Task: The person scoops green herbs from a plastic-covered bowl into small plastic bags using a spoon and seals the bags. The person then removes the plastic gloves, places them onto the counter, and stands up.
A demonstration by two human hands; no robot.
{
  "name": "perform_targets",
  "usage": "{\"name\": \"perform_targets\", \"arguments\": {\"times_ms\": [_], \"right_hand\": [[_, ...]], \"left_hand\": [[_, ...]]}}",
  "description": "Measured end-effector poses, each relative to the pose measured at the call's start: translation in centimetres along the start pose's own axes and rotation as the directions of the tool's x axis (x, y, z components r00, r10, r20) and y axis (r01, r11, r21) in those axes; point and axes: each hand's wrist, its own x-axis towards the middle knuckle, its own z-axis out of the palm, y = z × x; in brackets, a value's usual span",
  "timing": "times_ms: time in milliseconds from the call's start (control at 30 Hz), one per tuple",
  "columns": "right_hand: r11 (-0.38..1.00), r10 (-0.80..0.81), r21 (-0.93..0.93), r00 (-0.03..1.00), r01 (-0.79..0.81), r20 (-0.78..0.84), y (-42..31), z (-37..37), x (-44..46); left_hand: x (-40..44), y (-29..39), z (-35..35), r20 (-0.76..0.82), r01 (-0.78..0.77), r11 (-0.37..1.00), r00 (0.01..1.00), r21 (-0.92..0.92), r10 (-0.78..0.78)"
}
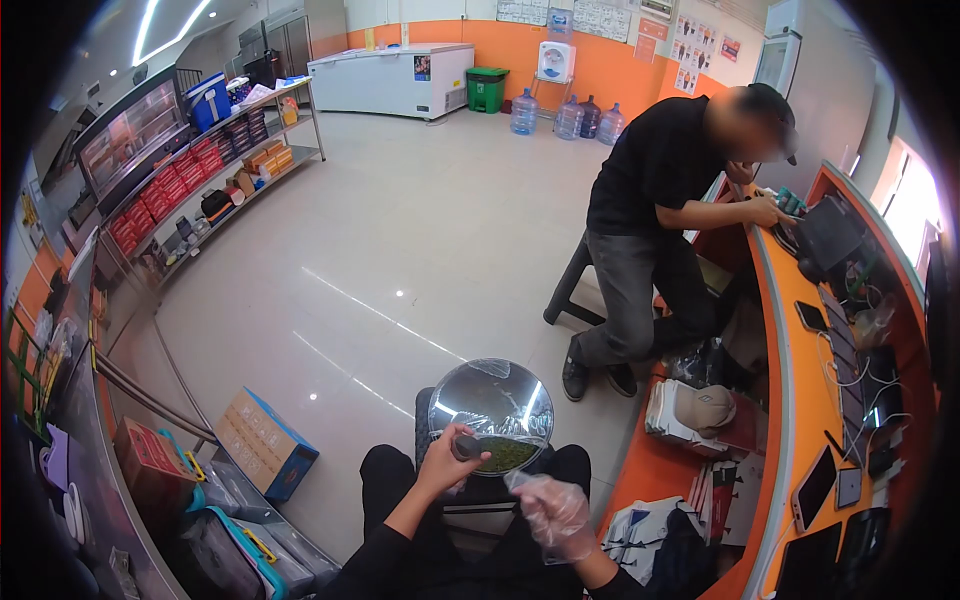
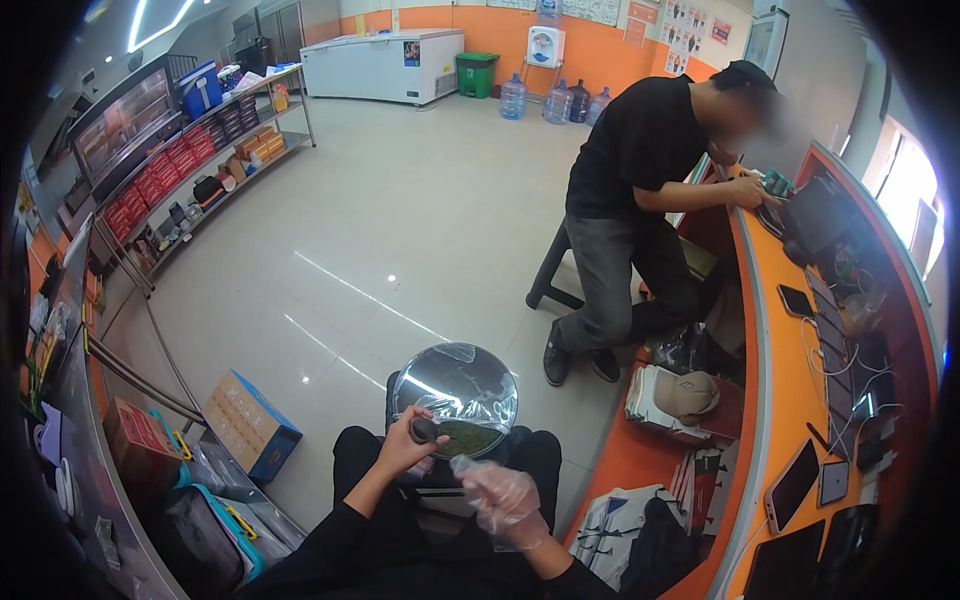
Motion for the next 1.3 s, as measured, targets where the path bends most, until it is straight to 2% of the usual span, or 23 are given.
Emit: {"name": "perform_targets", "arguments": {"times_ms": [33, 67, 100, 167, 267, 367, 467, 567, 600, 700, 733, 833, 867, 967, 1000, 1033, 1067, 1100, 1133, 1233, 1300], "right_hand": [[0.996, -0.080, -0.040, 0.996, 0.081, 0.046, -0.3, 0.1, 0.2], [0.997, -0.053, -0.054, 0.998, 0.055, 0.033, -0.9, -0.2, 0.4], [0.991, -0.101, -0.087, 0.994, 0.105, 0.050, -0.6, 0.1, 0.2], [0.968, -0.190, -0.149, 0.978, 0.202, 0.089, 0.6, 0.5, -0.4], [0.997, -0.020, -0.071, 0.999, 0.023, 0.045, -1.1, -0.4, 0.5], [0.997, -0.063, -0.042, 0.998, 0.064, 0.022, -0.7, 0.1, 0.4], [1.000, -0.004, -0.010, 1.000, 0.004, 0.000, -0.8, -0.1, 0.5], [0.964, 0.258, 0.103, 0.952, -0.244, -0.165, -0.1, -0.1, -0.8], [0.910, 0.382, 0.267, 0.892, -0.318, -0.240, -0.7, -0.3, -0.6], [0.776, 0.576, 0.523, 0.736, -0.354, -0.356, 0.0, -0.7, -0.8], [0.768, 0.580, 0.540, 0.730, -0.344, -0.361, 0.7, -0.4, -1.1], [0.788, 0.578, 0.450, 0.757, -0.421, -0.303, 4.8, 1.3, -2.9], [0.820, 0.555, 0.346, 0.783, -0.457, -0.281, 5.1, 1.7, -3.1], [0.772, 0.585, 0.355, 0.808, -0.528, -0.070, 6.2, 2.4, -2.5], [0.709, 0.650, 0.350, 0.760, -0.612, 0.011, 6.6, 2.5, -2.7], [0.785, 0.613, -0.004, 0.779, -0.619, -0.129, 6.1, 2.5, -2.4], [0.729, 0.528, -0.361, 0.813, -0.582, -0.245, 5.2, 2.3, -2.2], [0.548, 0.407, -0.666, 0.857, -0.506, -0.316, 4.2, 2.0, -1.8], [0.588, 0.484, -0.504, 0.774, -0.633, -0.409, 3.3, 1.7, -1.4], [0.809, 0.264, -0.440, 0.910, -0.390, -0.320, -0.9, 1.1, 0.3], [0.950, 0.177, -0.245, 0.981, -0.191, -0.078, -3.0, 1.1, 1.4]], "left_hand": [[0.1, 0.0, 0.0, 0.006, 0.020, 1.000, 1.000, 0.001, -0.020], [0.1, 0.0, 0.0, 0.011, 0.040, 0.999, 0.999, 0.002, -0.040], [0.1, 0.0, 0.0, 0.015, 0.063, 0.998, 0.998, 0.002, -0.063], [0.1, -0.1, 0.2, -0.023, -0.008, 0.999, 1.000, 0.031, 0.009], [0.1, -0.5, 0.2, -0.030, -0.046, 0.999, 0.998, 0.012, 0.046], [-0.1, -0.3, 0.2, -0.030, -0.038, 0.999, 0.999, -0.017, 0.038], [0.1, 0.1, 0.1, -0.037, -0.074, 0.995, 0.997, -0.060, 0.072], [-0.2, 0.5, -0.6, -0.032, -0.082, 0.997, 0.996, -0.006, 0.082], [-0.3, 0.5, -0.8, -0.027, -0.077, 0.997, 0.997, 0.028, 0.078], [-1.7, -1.0, -0.7, -0.168, -0.096, 0.994, 0.982, -0.049, 0.086], [-2.6, 0.2, -0.8, -0.156, -0.065, 0.985, 0.987, -0.162, 0.039], [-5.0, -0.4, -0.7, -0.138, 0.010, 0.813, 0.984, -0.582, -0.110], [-5.7, -0.5, -1.0, -0.084, 0.016, 0.780, 0.993, -0.625, -0.088], [-6.9, 0.0, -2.1, -0.044, 0.090, 0.762, 0.987, -0.642, -0.153], [-7.2, 0.8, -2.3, -0.047, 0.080, 0.754, 0.988, -0.652, -0.146], [-7.6, 2.1, -2.5, -0.050, 0.071, 0.746, 0.989, -0.662, -0.139], [-7.9, 3.2, -2.6, -0.054, 0.062, 0.737, 0.990, -0.673, -0.132], [-8.2, 4.1, -2.8, -0.040, 0.050, 0.748, 0.994, -0.662, -0.101], [-8.4, 4.9, -2.9, -0.025, 0.037, 0.758, 0.997, -0.651, -0.070], [-8.9, 7.4, -2.7, 0.006, 0.028, 0.784, 0.999, -0.620, -0.031], [-9.3, 8.1, -2.2, 0.053, 0.043, 0.808, 0.998, -0.587, -0.014]]}}
